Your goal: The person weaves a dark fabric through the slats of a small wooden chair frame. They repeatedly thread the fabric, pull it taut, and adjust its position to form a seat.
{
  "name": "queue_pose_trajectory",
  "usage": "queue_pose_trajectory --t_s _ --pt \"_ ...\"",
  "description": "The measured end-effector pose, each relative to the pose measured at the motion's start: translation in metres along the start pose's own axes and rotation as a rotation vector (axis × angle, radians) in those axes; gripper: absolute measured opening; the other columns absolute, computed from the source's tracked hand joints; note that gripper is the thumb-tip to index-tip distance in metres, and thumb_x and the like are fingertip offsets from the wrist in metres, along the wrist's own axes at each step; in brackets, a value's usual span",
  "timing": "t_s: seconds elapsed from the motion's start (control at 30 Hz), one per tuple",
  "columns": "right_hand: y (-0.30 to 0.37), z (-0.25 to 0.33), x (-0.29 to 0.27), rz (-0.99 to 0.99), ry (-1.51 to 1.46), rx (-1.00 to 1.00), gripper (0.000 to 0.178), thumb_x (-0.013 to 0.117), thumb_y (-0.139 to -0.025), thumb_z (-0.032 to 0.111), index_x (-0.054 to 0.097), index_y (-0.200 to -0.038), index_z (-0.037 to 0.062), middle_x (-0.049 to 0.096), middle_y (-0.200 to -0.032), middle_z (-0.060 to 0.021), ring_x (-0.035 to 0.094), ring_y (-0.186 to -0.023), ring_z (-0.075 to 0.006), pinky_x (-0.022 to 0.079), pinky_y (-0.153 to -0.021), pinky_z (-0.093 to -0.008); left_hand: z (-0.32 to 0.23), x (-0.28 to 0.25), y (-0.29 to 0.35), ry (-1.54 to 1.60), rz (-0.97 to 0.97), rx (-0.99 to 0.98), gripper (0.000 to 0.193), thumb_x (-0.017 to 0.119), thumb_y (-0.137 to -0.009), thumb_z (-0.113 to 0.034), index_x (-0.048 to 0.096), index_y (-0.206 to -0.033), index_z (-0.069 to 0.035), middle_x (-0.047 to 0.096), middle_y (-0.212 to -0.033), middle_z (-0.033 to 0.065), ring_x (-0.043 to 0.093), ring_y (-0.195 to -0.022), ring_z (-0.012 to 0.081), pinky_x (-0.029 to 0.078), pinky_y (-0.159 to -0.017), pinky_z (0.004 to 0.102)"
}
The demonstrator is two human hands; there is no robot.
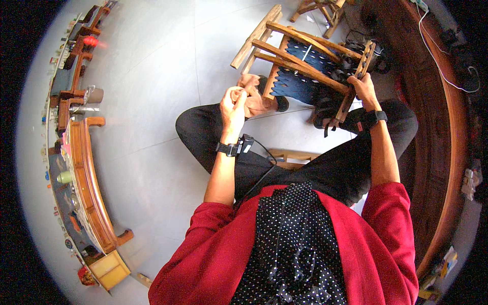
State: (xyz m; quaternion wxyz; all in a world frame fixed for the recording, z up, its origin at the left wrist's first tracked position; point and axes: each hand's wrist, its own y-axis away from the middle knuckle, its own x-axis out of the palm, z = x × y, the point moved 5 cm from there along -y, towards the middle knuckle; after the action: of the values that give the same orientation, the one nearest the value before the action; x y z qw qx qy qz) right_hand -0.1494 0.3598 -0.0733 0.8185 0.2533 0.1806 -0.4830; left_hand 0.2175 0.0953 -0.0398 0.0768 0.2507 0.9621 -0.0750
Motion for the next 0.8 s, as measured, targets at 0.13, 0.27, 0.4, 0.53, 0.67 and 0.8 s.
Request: queue_pose_trajectory --t_s 0.13,0.27,0.4,0.53,0.67,0.8 --pt "-0.002 0.002 0.006 0.124 -0.154 -0.045 0.026 0.072 -0.083 0.021 0.061 -0.094 0.0004 0.063 -0.078 -0.0052 0.056 -0.061 -0.0138 0.045 -0.052 -0.0304 0.006 0.005 0.009 -0.062 0.069 0.018 0.012 0.066 -0.095 -0.013 0.063 -0.101 -0.002 0.063 -0.085 0.003 0.059 -0.081 0.0118 0.05 -0.075 0.0289" --pt "0.003 0.006 0.006 0.173 -0.306 -0.064 0.013 0.069 -0.084 0.015 0.063 -0.089 0.0039 0.062 -0.077 -0.0003 0.055 -0.063 -0.0118 0.044 -0.056 -0.0288 0.013 0.001 0.007 0.033 0.13 -0.055 0.011 0.061 -0.099 -0.014 0.06 -0.103 -0.003 0.059 -0.087 -0.0007 0.055 -0.081 0.0102 0.049 -0.076 0.0272" --pt "0.005 0.006 -0.001 0.176 -0.414 0.028 0.011 0.065 -0.085 0.015 0.061 -0.094 0.009 0.059 -0.078 0.003 0.053 -0.065 -0.0113 0.043 -0.06 -0.0272 0.023 0.011 -0.015 0.259 0.147 -0.142 0.009 0.058 -0.102 -0.013 0.057 -0.105 -0.004 0.054 -0.09 -0.0039 0.051 -0.083 0.0079 0.047 -0.079 0.0248" --pt "0.009 0.007 -0.004 0.236 -0.344 0.074 0.022 0.065 -0.083 0.018 0.056 -0.102 0.0109 0.057 -0.083 0.003 0.051 -0.07 -0.0109 0.042 -0.062 -0.0275 0.036 0.043 -0.057 0.471 0.117 -0.281 0.008 0.056 -0.103 -0.014 0.06 -0.1 -0.007 0.062 -0.094 0.0001 0.061 -0.088 0.0107 0.051 -0.085 0.0273" --pt "0.013 0.005 -0.003 0.251 -0.364 0.06 0.033 0.065 -0.082 0.016 0.053 -0.113 0.0106 0.055 -0.085 0.0023 0.05 -0.068 -0.011 0.042 -0.058 -0.0278 0.047 0.074 -0.081 0.524 -0.084 -0.312 0.013 0.06 -0.1 -0.018 0.063 -0.106 -0.007 0.066 -0.103 0.0053 0.064 -0.098 0.0149 0.052 -0.089 0.031" --pt "0.013 0.002 -0.004 0.278 -0.35 0.049 0.037 0.067 -0.081 0.016 0.053 -0.115 0.0105 0.055 -0.083 0.0034 0.05 -0.068 -0.0088 0.041 -0.058 -0.0261 0.044 0.099 -0.09 0.17 -0.028 -0.023 0.041 0.07 -0.084 -0.001 0.051 -0.121 -0.002 0.064 -0.11 0.0134 0.062 -0.107 0.0268 0.049 -0.097 0.0363"
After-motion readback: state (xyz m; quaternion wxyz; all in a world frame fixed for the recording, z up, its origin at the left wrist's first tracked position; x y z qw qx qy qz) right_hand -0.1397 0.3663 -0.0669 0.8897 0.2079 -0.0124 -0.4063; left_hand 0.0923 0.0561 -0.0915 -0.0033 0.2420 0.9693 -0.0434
